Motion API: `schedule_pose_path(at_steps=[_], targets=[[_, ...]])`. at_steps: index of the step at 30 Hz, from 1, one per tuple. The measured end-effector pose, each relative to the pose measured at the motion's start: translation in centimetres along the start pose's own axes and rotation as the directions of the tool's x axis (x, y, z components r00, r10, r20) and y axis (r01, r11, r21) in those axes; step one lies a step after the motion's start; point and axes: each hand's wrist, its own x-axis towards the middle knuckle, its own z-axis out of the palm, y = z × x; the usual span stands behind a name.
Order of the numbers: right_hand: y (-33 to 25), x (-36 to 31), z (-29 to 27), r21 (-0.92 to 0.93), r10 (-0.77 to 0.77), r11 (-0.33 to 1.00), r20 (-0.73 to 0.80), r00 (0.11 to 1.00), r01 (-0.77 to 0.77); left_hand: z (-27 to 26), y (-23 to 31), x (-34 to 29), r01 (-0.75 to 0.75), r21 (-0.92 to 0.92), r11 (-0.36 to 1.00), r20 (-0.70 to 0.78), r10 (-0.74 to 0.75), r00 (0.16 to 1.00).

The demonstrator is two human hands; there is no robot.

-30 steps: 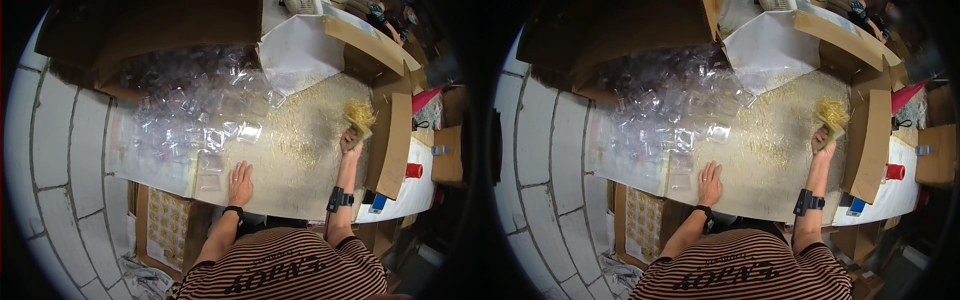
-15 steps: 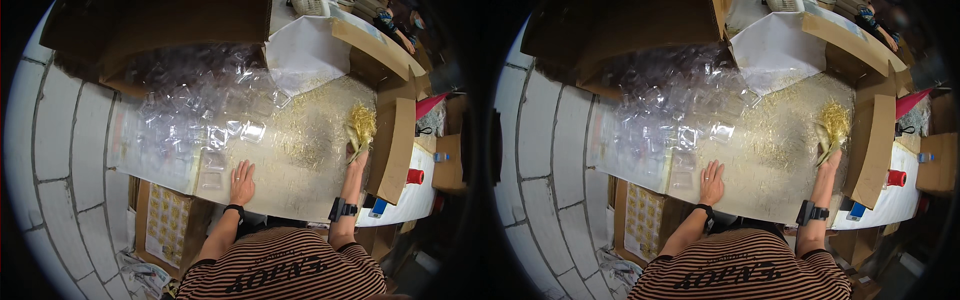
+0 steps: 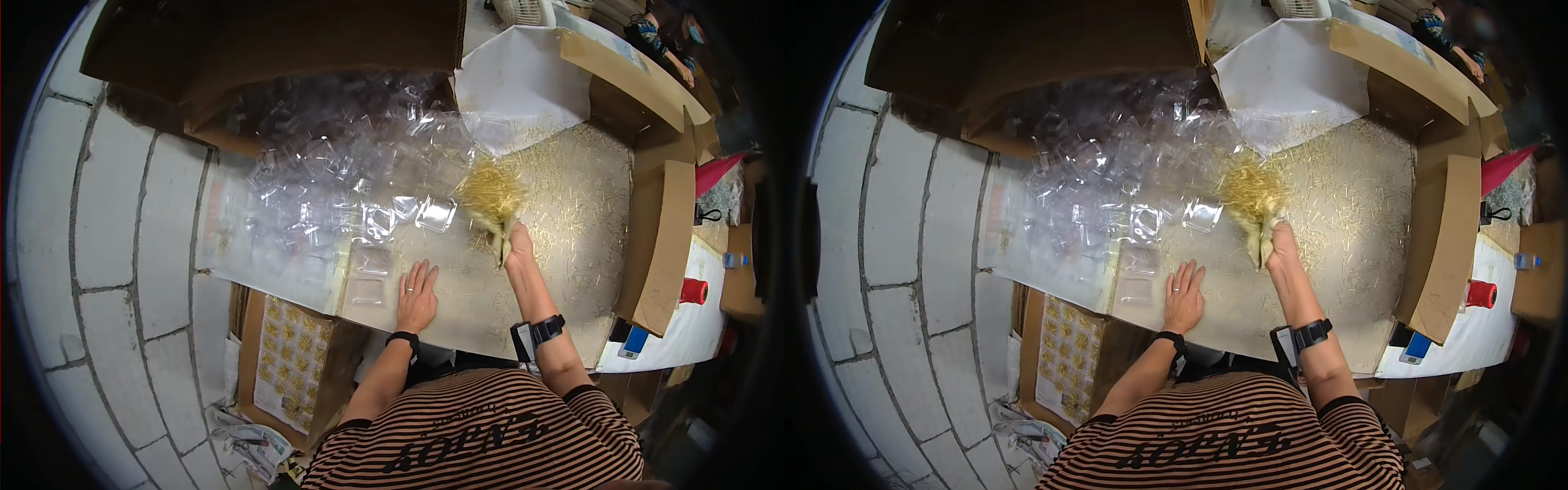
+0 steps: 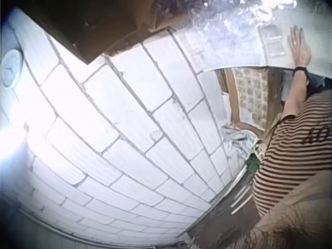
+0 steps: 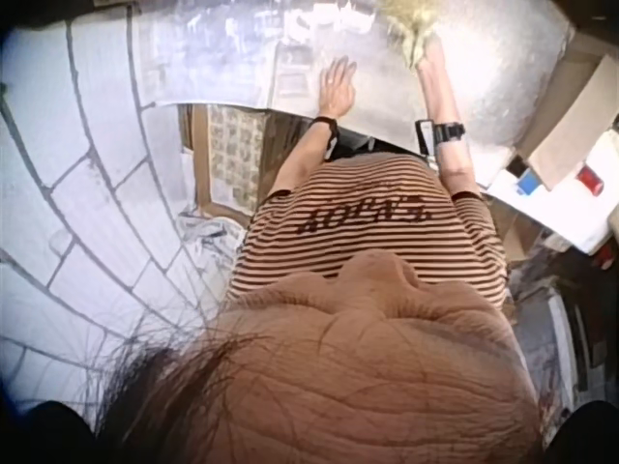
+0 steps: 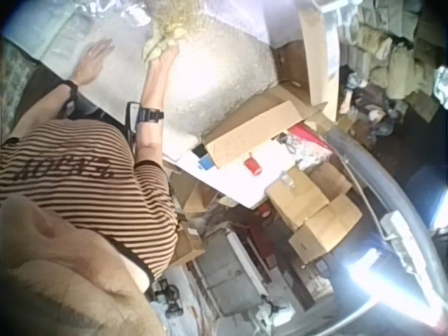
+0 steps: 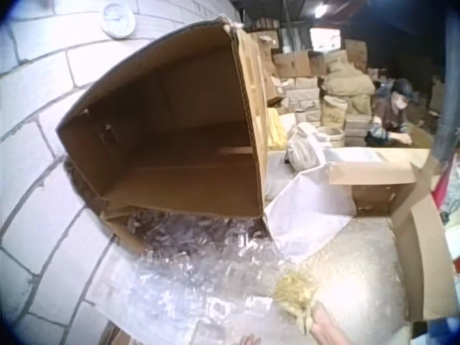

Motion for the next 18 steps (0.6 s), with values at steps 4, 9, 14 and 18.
schedule_pose_path(at_steps=[4,9,14,18], targets=[[1.5,-5.0,6.0,0.127,-0.094,0.986,-0.129,0.987,0.111,0.2,-0.9,0.0,0.033,-0.008,0.999,0.013,-0.033,0.999],[2.8,-1.3,0.2,0.042,0.075,0.996,0.0,0.997,-0.074,0.7,-1.2,-0.4,0.026,-0.053,0.998,0.007,-0.025,1.0],[1.1,-3.1,-3.5,-0.161,-0.039,0.987,-0.14,0.989,0.016,0.1,-0.3,-0.3,0.031,-0.078,0.996,-0.044,-0.035,0.998],[0.3,-6.1,0.1,-0.267,-0.059,0.963,-0.134,0.989,0.021,0.1,-1.0,-0.1,0.102,-0.114,0.988,-0.102,-0.114,0.988]])
